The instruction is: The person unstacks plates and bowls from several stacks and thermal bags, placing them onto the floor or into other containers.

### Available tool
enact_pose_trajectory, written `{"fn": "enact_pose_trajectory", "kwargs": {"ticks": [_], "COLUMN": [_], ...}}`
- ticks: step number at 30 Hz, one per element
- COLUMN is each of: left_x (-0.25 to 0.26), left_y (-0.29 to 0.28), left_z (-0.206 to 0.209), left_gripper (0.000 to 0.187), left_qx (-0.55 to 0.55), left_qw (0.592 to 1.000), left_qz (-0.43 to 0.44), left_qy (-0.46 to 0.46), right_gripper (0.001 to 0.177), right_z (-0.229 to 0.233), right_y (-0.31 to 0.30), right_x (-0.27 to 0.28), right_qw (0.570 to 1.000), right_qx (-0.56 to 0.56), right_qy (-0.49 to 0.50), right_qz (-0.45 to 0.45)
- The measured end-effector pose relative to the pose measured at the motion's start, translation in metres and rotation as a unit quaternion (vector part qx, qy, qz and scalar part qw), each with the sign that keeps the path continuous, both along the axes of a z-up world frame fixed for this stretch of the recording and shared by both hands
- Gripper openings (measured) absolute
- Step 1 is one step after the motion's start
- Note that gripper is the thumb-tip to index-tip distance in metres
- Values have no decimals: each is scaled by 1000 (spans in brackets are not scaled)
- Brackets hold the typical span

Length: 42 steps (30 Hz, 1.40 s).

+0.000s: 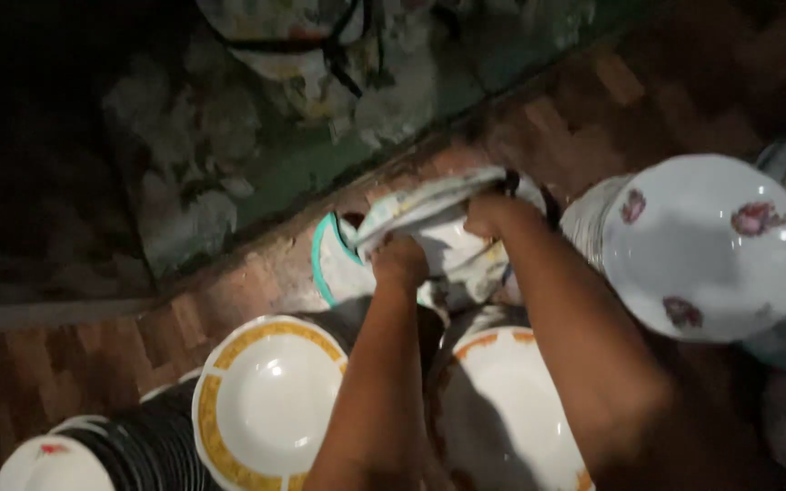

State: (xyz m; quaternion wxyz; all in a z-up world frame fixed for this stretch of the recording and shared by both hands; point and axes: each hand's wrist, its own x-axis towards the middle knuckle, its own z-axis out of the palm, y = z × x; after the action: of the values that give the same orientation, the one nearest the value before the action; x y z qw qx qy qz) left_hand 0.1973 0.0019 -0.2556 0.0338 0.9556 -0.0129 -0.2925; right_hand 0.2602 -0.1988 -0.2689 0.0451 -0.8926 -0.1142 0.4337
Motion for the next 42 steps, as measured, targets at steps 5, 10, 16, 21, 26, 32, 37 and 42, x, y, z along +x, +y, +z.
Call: {"fn": "enact_pose_trajectory", "kwargs": {"ticks": [5,10,16,21,26,32,37,42], "left_x": [-22,-15,-18,0,-20,-66,-89,-133], "left_y": [-2,-4,-11,2,-3,17,15,17], "left_z": [-5,-18,4,-60,55,197,291,304], "left_gripper": [46,49,50,54,43,33,36,37], "left_qx": [-12,-38,-53,-152,-218,-293,-304,-370], "left_qw": [999,998,997,973,960,904,893,903], "left_qz": [34,54,62,135,75,82,147,102], "left_qy": [-11,-18,3,-107,-161,-300,-298,-192], "right_gripper": [41,45,42,34,29,20,26,16], "right_z": [-13,-43,7,80,180,264,337,302], "right_y": [-7,-18,-14,10,46,17,-29,-62], "right_x": [-1,9,-6,-18,-47,-115,-191,-283], "right_qw": [997,995,992,983,976,874,808,410], "right_qx": [42,59,91,128,124,270,364,592], "right_qy": [16,-9,-39,-81,-164,-390,-276,-47], "right_qz": [-60,-74,-83,-103,-73,-102,-373,-693]}}
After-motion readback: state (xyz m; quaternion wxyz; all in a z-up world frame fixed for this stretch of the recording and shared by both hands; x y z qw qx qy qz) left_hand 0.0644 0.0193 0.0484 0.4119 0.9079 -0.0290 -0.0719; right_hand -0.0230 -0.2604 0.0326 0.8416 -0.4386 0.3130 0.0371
